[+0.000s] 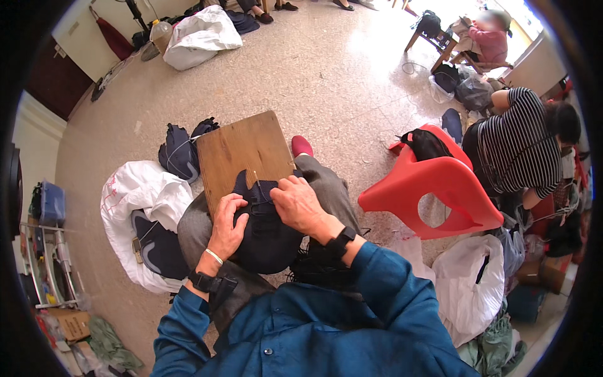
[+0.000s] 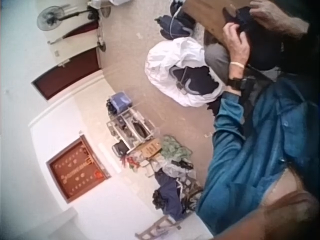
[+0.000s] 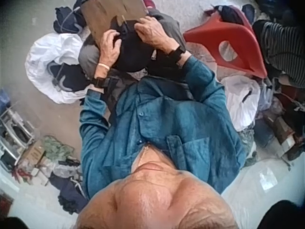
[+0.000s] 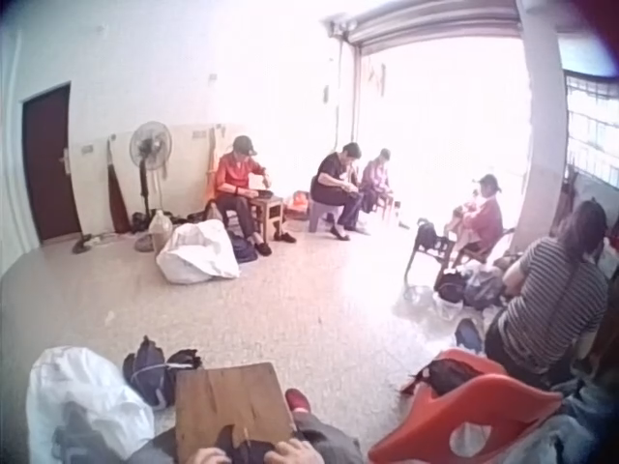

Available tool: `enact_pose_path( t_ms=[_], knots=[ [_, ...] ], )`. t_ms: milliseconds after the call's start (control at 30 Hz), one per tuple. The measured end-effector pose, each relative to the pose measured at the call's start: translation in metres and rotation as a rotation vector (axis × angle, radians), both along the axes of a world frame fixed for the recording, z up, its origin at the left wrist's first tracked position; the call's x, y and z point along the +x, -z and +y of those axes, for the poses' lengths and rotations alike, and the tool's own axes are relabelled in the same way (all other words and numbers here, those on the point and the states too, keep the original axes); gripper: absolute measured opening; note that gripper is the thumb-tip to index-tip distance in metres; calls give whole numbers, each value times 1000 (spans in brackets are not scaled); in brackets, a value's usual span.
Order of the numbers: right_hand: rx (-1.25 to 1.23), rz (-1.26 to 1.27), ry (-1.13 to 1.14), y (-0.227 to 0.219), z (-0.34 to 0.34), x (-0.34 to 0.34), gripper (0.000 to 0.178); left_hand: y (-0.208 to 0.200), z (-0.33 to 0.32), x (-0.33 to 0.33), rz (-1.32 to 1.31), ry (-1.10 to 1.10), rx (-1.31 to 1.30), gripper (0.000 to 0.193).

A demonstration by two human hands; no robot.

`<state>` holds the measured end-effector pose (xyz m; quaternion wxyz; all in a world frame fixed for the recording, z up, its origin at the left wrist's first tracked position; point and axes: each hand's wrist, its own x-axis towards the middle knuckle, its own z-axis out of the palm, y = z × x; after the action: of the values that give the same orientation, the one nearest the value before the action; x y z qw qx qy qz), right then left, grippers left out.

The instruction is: The recorder is hand-sewing components of a blue shoe upper using a needle and thread.

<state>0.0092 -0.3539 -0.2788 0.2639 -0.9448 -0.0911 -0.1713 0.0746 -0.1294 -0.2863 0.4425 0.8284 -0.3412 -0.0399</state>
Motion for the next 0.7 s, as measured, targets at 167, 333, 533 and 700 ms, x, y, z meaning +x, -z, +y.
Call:
enact_pose_path(
  t_ms=[167, 333, 533, 700],
  knots=[
    [61, -1, 35, 2, -8, -12, 5, -4, 0, -2, 0, 4, 57, 26],
    [120, 3, 92, 6, -5, -22, 5, -6, 0, -5, -9, 2, 65, 26],
    [286, 56, 109, 8, -6, -24, 5, -13, -10, -15, -64, -41, 79, 30],
    [470, 162, 105, 7, 0, -35, 8, -2, -13, -28, -310, 72, 288, 52]
  ],
)
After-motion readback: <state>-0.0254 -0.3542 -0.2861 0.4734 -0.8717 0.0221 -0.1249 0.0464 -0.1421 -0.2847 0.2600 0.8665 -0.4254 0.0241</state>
